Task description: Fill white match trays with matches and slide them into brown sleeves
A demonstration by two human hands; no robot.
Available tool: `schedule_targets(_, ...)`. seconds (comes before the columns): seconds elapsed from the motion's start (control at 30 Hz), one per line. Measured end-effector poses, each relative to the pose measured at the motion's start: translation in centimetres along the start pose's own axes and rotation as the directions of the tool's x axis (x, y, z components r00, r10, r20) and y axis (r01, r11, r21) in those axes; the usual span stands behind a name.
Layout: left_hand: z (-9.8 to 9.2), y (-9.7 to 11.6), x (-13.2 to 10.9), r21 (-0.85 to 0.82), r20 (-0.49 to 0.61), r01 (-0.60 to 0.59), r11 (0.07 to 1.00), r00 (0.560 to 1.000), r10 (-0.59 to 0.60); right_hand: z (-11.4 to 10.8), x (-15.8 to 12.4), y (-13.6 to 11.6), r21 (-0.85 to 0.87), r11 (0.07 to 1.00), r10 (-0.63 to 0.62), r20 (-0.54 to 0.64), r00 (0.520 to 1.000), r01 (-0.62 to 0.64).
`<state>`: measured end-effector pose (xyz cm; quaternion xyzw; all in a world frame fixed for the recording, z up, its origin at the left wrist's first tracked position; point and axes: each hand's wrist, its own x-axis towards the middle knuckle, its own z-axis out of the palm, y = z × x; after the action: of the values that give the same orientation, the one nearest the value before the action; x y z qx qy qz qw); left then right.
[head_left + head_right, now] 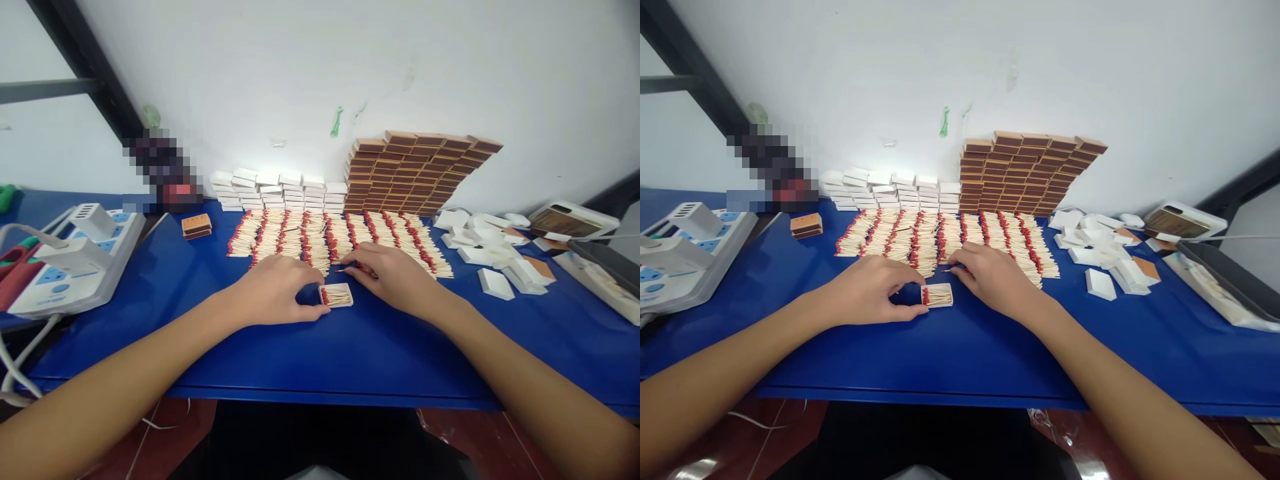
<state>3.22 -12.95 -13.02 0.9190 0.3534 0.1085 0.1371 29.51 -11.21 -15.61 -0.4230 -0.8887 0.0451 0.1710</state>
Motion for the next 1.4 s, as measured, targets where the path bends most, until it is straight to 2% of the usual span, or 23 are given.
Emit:
schedule_targets(0.4, 0.0, 0.0, 0.1, -0.002, 0.001, 0.006, 1.000, 1.000, -0.006, 0.0, 0.1, 0.1, 0.037, 0.999, -0.009, 0.010, 1.000, 0.009)
schedule_targets(0.73, 0.1, -0.1, 0.1, 0.020, -0.001, 0.010, 1.000, 1.000, -0.010, -0.1, 0.1, 0.3, -0.006, 0.998, 0.058, 0.076, 0.995, -0.058)
schedule_targets(0.93, 0.2, -0.3, 0.1, 0.062, -0.065, 0.054, 0.997, 0.997, -0.050, -1.4, -0.4, -0.9, 0.109, 0.994, 0.007, 0.031, 0.999, -0.010)
schedule_targets(1.13, 0.2, -0.2, 0.2, 0.060, -0.077, 0.060, 0.996, 0.996, -0.055, -1.3, -0.7, -2.7, 0.077, 0.994, -0.082, 0.051, 0.995, 0.078)
schedule_targets(1.23, 0.2, -0.2, 0.1, 0.047, -0.057, 0.048, 0.998, 0.997, -0.046, -0.9, -0.6, -2.3, 0.075, 0.994, -0.086, 0.007, 0.996, 0.085)
schedule_targets(1.4, 0.1, -0.1, 0.2, 0.021, -0.001, 0.015, 1.000, 1.000, -0.015, -0.4, -0.2, -0.4, -0.032, 0.999, -0.018, -0.107, 0.994, 0.015)
